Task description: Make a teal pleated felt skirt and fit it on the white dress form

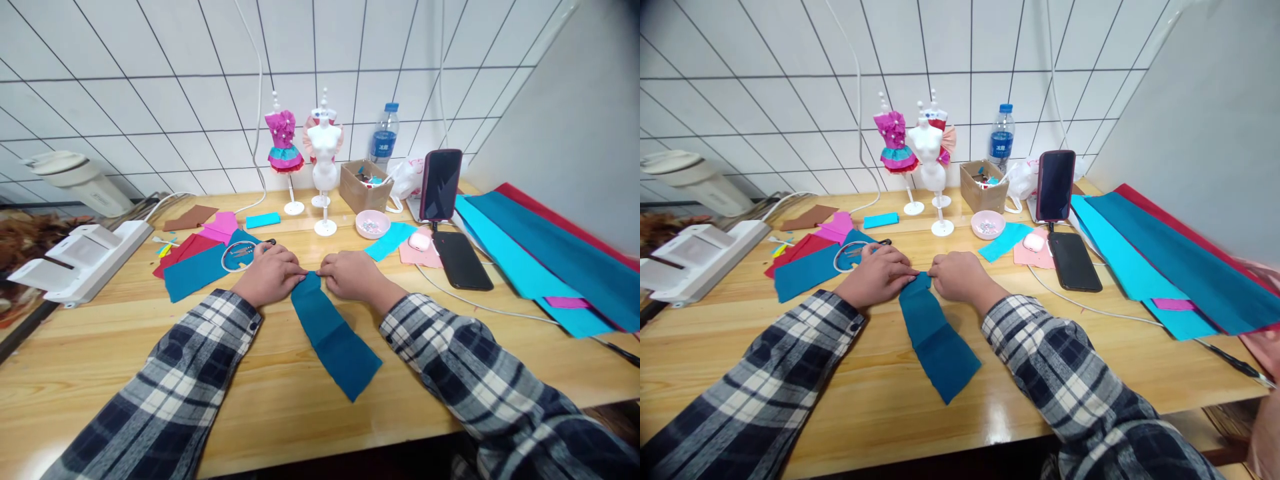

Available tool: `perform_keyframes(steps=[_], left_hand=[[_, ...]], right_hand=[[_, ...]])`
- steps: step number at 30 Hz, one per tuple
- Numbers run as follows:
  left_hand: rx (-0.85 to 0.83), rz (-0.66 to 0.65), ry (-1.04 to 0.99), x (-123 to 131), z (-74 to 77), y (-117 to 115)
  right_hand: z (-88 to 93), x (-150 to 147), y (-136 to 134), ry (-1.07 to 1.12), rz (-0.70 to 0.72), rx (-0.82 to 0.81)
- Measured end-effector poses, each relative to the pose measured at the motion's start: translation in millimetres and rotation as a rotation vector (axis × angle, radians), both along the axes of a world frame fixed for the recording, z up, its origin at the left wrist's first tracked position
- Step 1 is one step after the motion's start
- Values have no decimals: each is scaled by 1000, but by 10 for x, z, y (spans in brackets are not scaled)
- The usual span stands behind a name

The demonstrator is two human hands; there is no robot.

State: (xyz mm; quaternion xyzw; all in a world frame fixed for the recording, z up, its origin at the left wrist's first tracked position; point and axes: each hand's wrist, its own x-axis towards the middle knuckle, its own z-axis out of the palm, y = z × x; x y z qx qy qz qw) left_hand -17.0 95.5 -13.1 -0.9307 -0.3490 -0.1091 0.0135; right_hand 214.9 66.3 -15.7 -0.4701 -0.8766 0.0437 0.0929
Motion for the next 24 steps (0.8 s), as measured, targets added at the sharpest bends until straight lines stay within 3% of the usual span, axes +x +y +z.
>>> perform_keyframes(steps=[3, 6, 10, 15, 19, 24], left_hand=[[4, 9, -8, 15, -11, -18], [1, 24, -18, 22, -3, -56], [-35, 59, -41, 36, 19, -103], [-122, 250, -216, 82, -26, -93], [-254, 241, -194, 88, -85, -67], [-281, 273, -182, 71, -92, -76]], right_hand=[[-40, -23, 69, 238, -213, -12], [-70, -116, 126, 274, -290, -80], [-84, -233, 154, 209, -293, -154], [-77, -205, 104, 221, -206, -158], [-75, -128, 37, 268, -121, -62], [-72, -96, 17, 288, -189, -102]])
